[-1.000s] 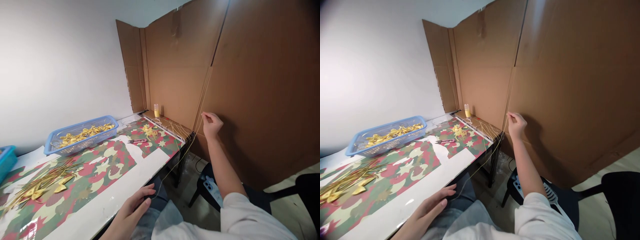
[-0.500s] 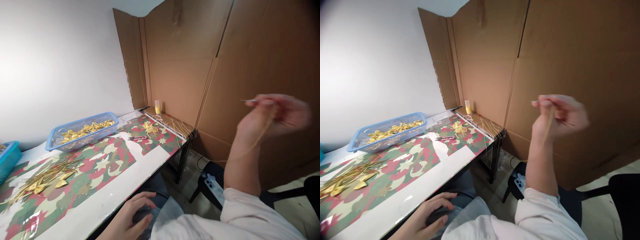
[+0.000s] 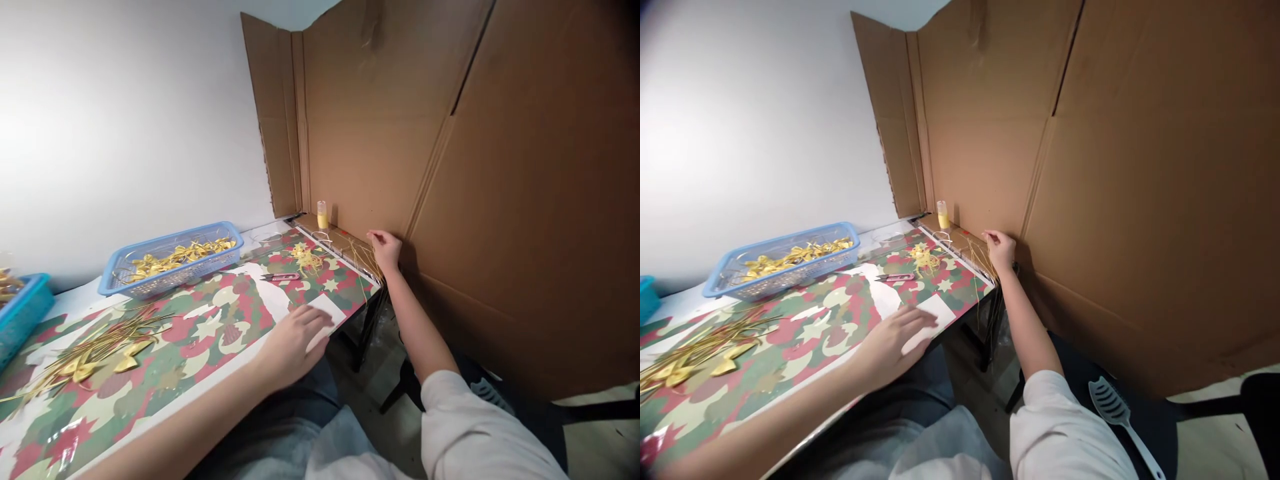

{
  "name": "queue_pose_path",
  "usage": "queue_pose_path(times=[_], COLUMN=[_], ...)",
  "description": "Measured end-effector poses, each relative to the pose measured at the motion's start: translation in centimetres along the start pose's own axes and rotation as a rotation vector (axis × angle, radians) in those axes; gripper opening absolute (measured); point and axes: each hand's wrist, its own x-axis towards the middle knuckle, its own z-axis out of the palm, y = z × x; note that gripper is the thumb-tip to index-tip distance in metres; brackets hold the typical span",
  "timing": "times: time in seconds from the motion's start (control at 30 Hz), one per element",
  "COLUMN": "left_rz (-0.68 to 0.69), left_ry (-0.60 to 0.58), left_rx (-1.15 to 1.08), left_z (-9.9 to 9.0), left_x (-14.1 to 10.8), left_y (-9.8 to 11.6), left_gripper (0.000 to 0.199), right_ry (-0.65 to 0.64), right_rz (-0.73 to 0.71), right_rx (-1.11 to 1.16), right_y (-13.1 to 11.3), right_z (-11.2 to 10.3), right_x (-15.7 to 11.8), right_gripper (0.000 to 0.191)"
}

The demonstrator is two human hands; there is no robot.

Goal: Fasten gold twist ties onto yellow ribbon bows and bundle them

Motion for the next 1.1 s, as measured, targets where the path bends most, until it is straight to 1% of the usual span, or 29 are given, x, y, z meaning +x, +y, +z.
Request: queue_pose_path(times=[0.07,0.13,0.2,0.27,0.37,0.47,0.53,0.6,0.67,0.8,0.87,0.97,1.03,1.1], left_rz=[-0.006,-0.059,-0.125,-0.165,-0.174,-0.164,-0.168,-0.166,-0.174,-0.289,-0.319,-0.302,-0.264,-0.21], left_ry=[-0.058,-0.098,-0.118,-0.096,-0.061,-0.102,-0.131,-0.129,-0.109,-0.022,0.023,0.064,0.081,0.072], left_rx=[0.139,0.235,0.286,0.307,0.308,0.31,0.327,0.363,0.415,0.507,0.54,0.576,0.57,0.529], left_z=[0.7,1.6,2.7,3.6,4.3,4.4,4.1,3.6,3.0,2.4,2.3,2.4,2.6,2.9], left_x=[3.7,7.2,10.0,12.1,14.0,14.5,14.3,13.8,13.4,13.1,13.4,13.7,13.7,13.5], left_y=[-2.0,-3.9,-5.5,-6.6,-7.8,-8.6,-9.0,-9.2,-9.2,-8.7,-8.4,-8.0,-7.8,-7.9], left_gripper=[0.036,0.047,0.054,0.06,0.063,0.058,0.056,0.052,0.05,0.042,0.038,0.036,0.037,0.041], right_ry=[0.042,0.066,0.055,0.025,-0.002,0.01,0.011,0.003,-0.003,-0.029,-0.041,-0.054,-0.059,-0.066], right_rz=[0.042,0.081,0.11,0.129,0.156,0.163,0.156,0.155,0.156,0.166,0.17,0.153,0.128,0.095], right_rx=[0.035,0.052,0.072,0.101,0.129,0.143,0.136,0.105,0.07,0.034,0.012,-0.061,-0.119,-0.174], right_y=[0.4,0.7,0.9,1.0,1.1,1.0,0.9,0.7,0.5,0.1,-0.2,-0.7,-0.9,-1.0], right_z=[0.2,0.3,0.3,0.4,0.5,0.5,0.5,0.5,0.4,0.4,0.4,0.3,0.2,0.2], right_x=[0.0,0.0,-0.1,-0.2,-0.4,-0.5,-0.5,-0.5,-0.5,-0.4,-0.4,-0.4,-0.4,-0.4], right_gripper=[0.026,0.027,0.028,0.031,0.032,0.03,0.027,0.025,0.022,0.017,0.015,0.011,0.01,0.009])
